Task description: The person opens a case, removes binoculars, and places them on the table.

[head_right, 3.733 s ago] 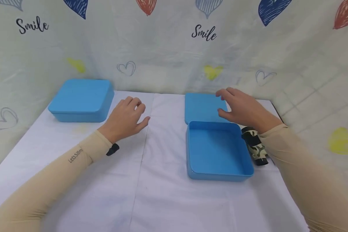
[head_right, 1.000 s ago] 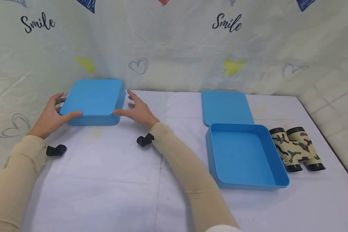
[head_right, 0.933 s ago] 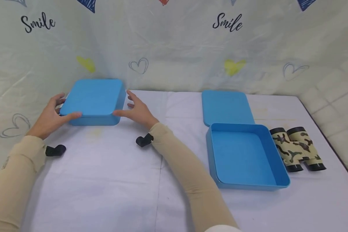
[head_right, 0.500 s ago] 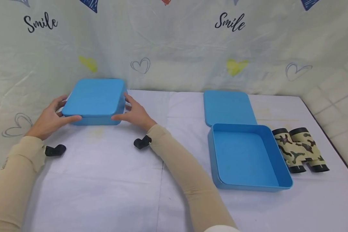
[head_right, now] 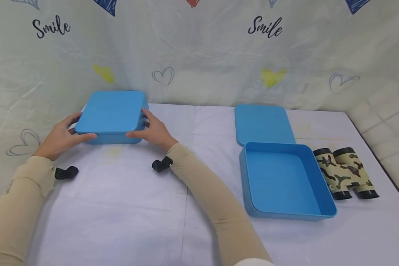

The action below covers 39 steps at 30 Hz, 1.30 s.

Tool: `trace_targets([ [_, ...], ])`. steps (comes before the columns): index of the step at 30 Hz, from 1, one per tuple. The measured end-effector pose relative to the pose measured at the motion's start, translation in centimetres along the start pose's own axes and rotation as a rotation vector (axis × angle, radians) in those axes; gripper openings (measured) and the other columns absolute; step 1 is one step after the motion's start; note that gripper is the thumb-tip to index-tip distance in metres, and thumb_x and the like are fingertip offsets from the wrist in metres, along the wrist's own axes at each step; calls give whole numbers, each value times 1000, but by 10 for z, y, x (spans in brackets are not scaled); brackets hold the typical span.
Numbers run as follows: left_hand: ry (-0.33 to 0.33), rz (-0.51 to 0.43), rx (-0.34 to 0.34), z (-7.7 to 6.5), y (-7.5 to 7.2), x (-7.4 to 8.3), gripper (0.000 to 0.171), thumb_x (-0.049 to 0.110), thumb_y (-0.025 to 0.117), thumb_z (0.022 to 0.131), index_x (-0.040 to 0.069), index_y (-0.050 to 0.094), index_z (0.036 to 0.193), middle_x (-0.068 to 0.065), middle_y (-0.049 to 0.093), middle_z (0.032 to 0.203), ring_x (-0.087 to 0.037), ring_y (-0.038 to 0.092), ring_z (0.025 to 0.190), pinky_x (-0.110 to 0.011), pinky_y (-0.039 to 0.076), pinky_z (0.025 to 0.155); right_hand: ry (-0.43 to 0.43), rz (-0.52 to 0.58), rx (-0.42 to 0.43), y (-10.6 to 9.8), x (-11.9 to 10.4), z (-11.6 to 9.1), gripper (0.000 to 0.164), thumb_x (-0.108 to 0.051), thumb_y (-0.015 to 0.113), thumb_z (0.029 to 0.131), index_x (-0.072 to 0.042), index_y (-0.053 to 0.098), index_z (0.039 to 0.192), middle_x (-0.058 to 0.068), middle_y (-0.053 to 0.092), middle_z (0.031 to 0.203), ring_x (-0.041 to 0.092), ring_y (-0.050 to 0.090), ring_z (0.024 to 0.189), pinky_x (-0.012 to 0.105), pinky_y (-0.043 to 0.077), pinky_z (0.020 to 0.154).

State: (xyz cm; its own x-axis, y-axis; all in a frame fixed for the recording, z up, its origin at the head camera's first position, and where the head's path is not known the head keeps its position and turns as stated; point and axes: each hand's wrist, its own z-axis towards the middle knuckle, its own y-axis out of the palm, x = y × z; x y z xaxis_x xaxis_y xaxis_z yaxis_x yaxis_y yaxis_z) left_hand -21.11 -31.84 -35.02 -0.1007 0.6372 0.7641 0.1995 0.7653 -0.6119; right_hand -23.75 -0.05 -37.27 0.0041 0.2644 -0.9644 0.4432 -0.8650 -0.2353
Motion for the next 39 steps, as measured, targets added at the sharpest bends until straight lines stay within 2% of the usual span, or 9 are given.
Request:
trace_targets([
  [17, 20, 57, 1, -6, 10, 13, 115, 49, 79, 89, 19, 2, 168, -11, 5, 177, -57, 30, 151, -72, 35, 117, 23, -24, 19, -3, -2, -18, 106, -38, 83, 86, -33, 14, 166, -4, 24, 173, 25, 35, 158, 48, 42, 123],
  [25, 17, 104, 1, -13, 18, 16, 118, 53, 78, 88, 15, -1, 168, -16, 5, 176, -61, 29, 149, -74, 32, 117, 42, -15, 52, -5, -1, -30, 104, -36, 84, 84, -34, 18, 165, -3, 26, 173, 24, 37, 157, 50, 42, 122],
  [39, 44, 97, -11, -25, 32, 22, 116, 50, 79, 89, 13, 1, 167, -18, 8, 175, -59, 33, 148, -73, 34, 116, 37, -9, 74, -8, 4, -53, 107, -34, 85, 84, -32, 17, 166, -3, 26, 173, 26, 37, 157, 51, 44, 120],
])
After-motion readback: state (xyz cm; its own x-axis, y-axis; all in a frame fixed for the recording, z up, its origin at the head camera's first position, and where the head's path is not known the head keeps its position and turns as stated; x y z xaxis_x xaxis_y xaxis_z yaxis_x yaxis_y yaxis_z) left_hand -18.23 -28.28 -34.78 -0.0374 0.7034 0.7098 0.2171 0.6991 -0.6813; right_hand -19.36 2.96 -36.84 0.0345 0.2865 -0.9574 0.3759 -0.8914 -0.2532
